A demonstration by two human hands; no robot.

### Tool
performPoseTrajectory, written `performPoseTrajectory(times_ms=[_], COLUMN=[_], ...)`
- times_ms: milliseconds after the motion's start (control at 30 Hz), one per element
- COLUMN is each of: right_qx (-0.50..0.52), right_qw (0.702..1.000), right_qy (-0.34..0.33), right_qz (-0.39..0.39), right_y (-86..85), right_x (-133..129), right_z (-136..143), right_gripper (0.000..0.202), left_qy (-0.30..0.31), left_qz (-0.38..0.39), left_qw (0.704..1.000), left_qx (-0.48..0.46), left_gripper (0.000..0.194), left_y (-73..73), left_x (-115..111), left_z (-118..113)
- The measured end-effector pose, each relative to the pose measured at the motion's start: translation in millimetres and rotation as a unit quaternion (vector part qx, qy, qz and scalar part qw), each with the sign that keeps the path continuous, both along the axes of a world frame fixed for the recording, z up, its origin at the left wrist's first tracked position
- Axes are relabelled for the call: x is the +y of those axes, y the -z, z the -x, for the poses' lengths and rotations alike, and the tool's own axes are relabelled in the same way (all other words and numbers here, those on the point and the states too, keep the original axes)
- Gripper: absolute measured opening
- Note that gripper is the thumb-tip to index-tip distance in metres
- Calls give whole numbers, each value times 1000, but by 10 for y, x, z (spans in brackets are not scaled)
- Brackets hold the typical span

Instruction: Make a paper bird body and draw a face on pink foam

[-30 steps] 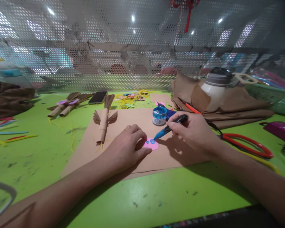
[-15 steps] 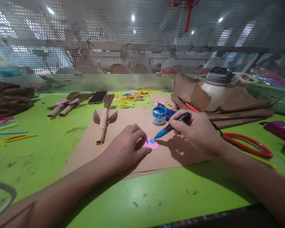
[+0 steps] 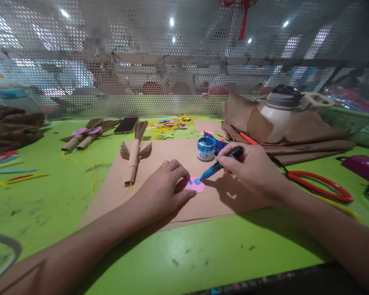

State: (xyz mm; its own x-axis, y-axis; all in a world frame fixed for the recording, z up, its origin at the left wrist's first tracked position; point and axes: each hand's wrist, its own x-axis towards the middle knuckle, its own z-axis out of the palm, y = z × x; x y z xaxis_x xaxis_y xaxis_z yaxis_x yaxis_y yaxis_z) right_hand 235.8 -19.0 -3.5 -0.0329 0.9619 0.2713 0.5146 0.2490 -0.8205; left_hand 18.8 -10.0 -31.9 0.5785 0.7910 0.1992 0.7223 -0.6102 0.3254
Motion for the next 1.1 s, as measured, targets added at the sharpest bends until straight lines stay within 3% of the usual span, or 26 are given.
performPoseTrajectory(times_ms=[200,433,1100], right_qx=[-9,57,27], right_qw=[1000,998,999], right_qy=[-12,0,-27], right_qz=[-3,-11,10], right_y=[-10,-14,28], right_x=[-19,-17,-21], right_z=[-9,-11,46], right_gripper=[11,10,6], left_qy=[-3,-2,-2], left_qz=[-1,3,0], left_qw=[1000,1000,1000], left_qx=[1,0,1], left_gripper=[26,25,25], left_y=[13,-10,0], left_x=[5,4,-1], left_z=[11,-3,-3])
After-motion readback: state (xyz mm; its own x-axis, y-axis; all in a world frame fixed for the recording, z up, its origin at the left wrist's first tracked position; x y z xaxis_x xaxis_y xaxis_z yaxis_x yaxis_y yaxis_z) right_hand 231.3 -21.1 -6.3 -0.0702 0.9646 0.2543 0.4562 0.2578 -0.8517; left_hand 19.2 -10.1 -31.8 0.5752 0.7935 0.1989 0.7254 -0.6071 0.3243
